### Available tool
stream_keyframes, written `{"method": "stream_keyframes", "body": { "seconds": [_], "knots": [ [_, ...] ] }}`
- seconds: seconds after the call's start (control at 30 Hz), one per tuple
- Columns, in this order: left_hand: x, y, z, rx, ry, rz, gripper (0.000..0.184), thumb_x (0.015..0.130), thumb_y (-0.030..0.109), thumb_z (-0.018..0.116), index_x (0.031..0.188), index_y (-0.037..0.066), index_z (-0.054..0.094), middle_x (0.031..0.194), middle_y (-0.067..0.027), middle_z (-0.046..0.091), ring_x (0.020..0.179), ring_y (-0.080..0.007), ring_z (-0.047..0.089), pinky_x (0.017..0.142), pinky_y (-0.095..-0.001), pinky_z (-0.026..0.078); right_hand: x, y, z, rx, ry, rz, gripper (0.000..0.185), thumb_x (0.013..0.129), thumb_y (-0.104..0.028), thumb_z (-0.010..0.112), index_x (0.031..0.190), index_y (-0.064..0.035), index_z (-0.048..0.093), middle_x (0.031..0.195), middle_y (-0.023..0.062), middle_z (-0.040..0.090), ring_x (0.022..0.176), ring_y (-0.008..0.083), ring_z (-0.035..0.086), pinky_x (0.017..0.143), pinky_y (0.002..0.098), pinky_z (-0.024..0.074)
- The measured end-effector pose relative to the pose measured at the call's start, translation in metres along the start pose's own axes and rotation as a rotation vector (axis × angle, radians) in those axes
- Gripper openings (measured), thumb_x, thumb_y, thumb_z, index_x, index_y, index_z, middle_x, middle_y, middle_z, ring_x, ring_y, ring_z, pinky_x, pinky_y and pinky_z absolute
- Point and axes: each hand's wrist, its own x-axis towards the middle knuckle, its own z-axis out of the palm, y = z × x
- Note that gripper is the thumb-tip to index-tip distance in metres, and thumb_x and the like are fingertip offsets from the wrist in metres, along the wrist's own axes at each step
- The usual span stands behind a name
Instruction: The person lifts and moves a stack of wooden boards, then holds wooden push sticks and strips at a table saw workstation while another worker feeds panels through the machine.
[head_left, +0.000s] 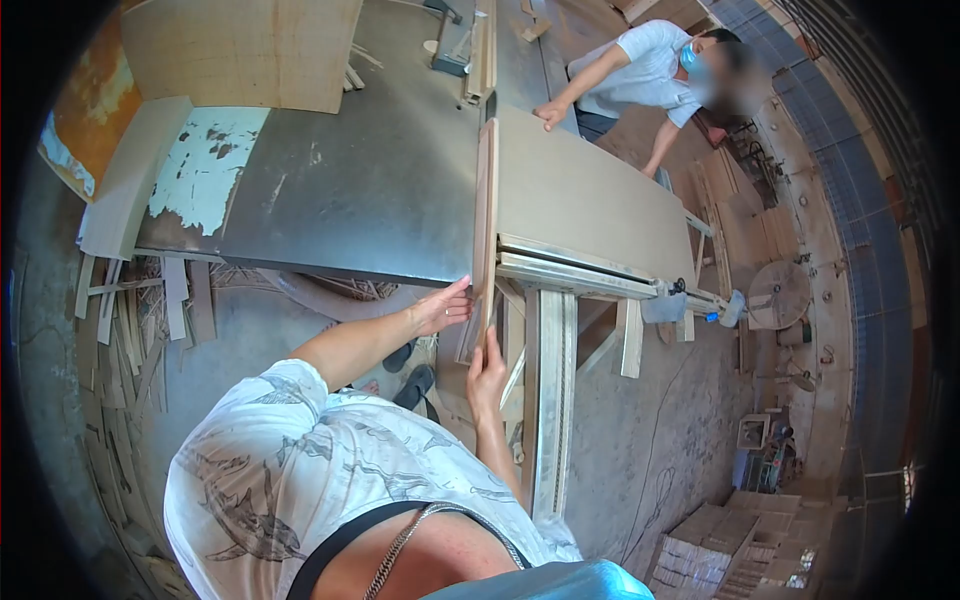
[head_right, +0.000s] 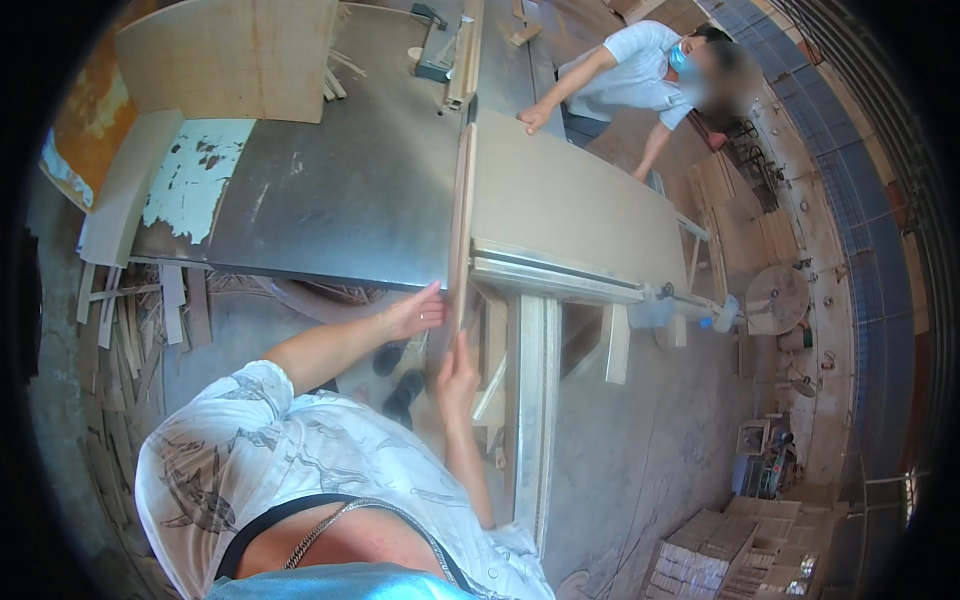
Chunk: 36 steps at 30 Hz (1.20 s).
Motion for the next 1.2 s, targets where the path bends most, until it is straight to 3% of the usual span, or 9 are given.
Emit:
{"method": "stream_keyframes", "body": {
  "seconds": [0.23, 0.43, 0.47, 0.5, 0.63, 0.8, 1.03, 1.07, 1.2],
  "knots": [
    [-0.051, -0.042, 0.052, 0.05, -0.033, 0.012, 0.078, 0.09, 0.067, 0.071, 0.132, 0.002, 0.062, 0.116, -0.0082, 0.071, 0.104, -0.0169, 0.069, 0.088, -0.0313, 0.055, -0.085, -0.004, -0.045, 0.087, 0.032, 0.062, 0.046, 0.102, -0.006, 0.062, 0.147, 0.0032, 0.056, 0.14, 0.0239, 0.065, 0.13, 0.0287, 0.064, 0.105, 0.0363, 0.05],
    [-0.108, -0.021, 0.051, 0.323, 0.063, 0.074, 0.039, 0.09, 0.026, 0.086, 0.109, -0.003, 0.068, 0.091, -0.0066, 0.07, 0.078, -0.0149, 0.069, 0.064, -0.0277, 0.057, -0.034, -0.024, -0.047, 0.14, 0.125, -0.054, 0.048, 0.103, -0.006, 0.06, 0.15, 0.0031, 0.052, 0.139, 0.0229, 0.066, 0.125, 0.0229, 0.065, 0.103, 0.034, 0.0501],
    [-0.114, -0.015, 0.042, 0.322, 0.071, 0.094, 0.036, 0.092, 0.026, 0.083, 0.107, -0.003, 0.067, 0.09, -0.006, 0.069, 0.078, -0.0148, 0.068, 0.065, -0.028, 0.057, -0.027, -0.046, -0.049, 0.175, 0.099, -0.002, 0.05, 0.104, -0.005, 0.058, 0.153, 0.0024, 0.049, 0.14, 0.0224, 0.065, 0.127, 0.0243, 0.064, 0.105, 0.0341, 0.049],
    [-0.127, -0.002, 0.03, 0.297, 0.031, 0.072, 0.042, 0.093, 0.025, 0.081, 0.121, -0.002, 0.063, 0.099, -0.0084, 0.069, 0.083, -0.0183, 0.068, 0.074, -0.0328, 0.057, -0.017, -0.024, -0.03, 0.112, 0.201, -0.216, 0.051, 0.105, -0.004, 0.056, 0.155, -0.0003, 0.047, 0.124, 0.0151, 0.072, 0.103, 0.0191, 0.07, 0.087, 0.0309, 0.0557],
    [-0.218, 0.046, -0.025, 0.297, 0.048, 0.055, 0.048, 0.093, 0.025, 0.081, 0.126, -0.003, 0.061, 0.113, -0.0143, 0.071, 0.101, -0.025, 0.072, 0.085, -0.0379, 0.061, -0.012, -0.018, 0.01, 0.401, 0.151, -0.142, 0.052, 0.106, -0.004, 0.056, 0.158, -0.0046, 0.045, 0.091, -0.0009, 0.062, 0.063, 0.0042, 0.047, 0.052, 0.0224, 0.0389],
    [-0.353, 0.098, -0.142, 0.351, 0.172, 0.175, 0.058, 0.091, 0.023, 0.082, 0.137, -0.004, 0.057, 0.124, -0.0185, 0.07, 0.108, -0.0295, 0.073, 0.094, -0.0424, 0.061, -0.012, -0.055, 0.073, 0.519, 0.125, -0.131, 0.054, 0.106, -0.005, 0.057, 0.158, -0.0072, 0.045, 0.083, -0.0034, 0.057, 0.057, 0.0025, 0.043, 0.047, 0.021, 0.0352],
    [-0.508, 0.166, -0.303, 0.341, 0.492, 0.332, 0.046, 0.09, 0.02, 0.082, 0.126, -0.001, 0.062, 0.12, -0.0157, 0.072, 0.102, -0.0267, 0.073, 0.083, -0.0396, 0.059, -0.014, -0.167, 0.153, 0.727, 0.031, 0.013, 0.055, 0.106, -0.006, 0.058, 0.159, -0.0111, 0.045, 0.082, -0.0014, 0.057, 0.056, 0.0028, 0.044, 0.045, 0.0215, 0.0352],
    [-0.521, 0.174, -0.324, 0.303, 0.495, 0.346, 0.046, 0.091, 0.02, 0.081, 0.126, -0.001, 0.061, 0.12, -0.0151, 0.072, 0.102, -0.0255, 0.073, 0.083, -0.039, 0.059, -0.014, -0.184, 0.156, 0.748, -0.01, 0.05, 0.054, 0.106, -0.006, 0.056, 0.158, -0.0013, 0.042, 0.093, 0.0025, 0.065, 0.065, 0.0048, 0.05, 0.053, 0.0208, 0.0386],
    [-0.558, 0.202, -0.374, 0.198, 0.506, 0.37, 0.048, 0.093, 0.021, 0.079, 0.13, -0.001, 0.058, 0.12, -0.0157, 0.071, 0.102, -0.0245, 0.073, 0.086, -0.0388, 0.059, -0.011, -0.198, 0.175, 0.716, 0.001, 0.011, 0.054, 0.106, -0.006, 0.056, 0.158, -0.0014, 0.042, 0.092, 0.0025, 0.064, 0.064, 0.0049, 0.05, 0.053, 0.021, 0.0389]
  ]
}}
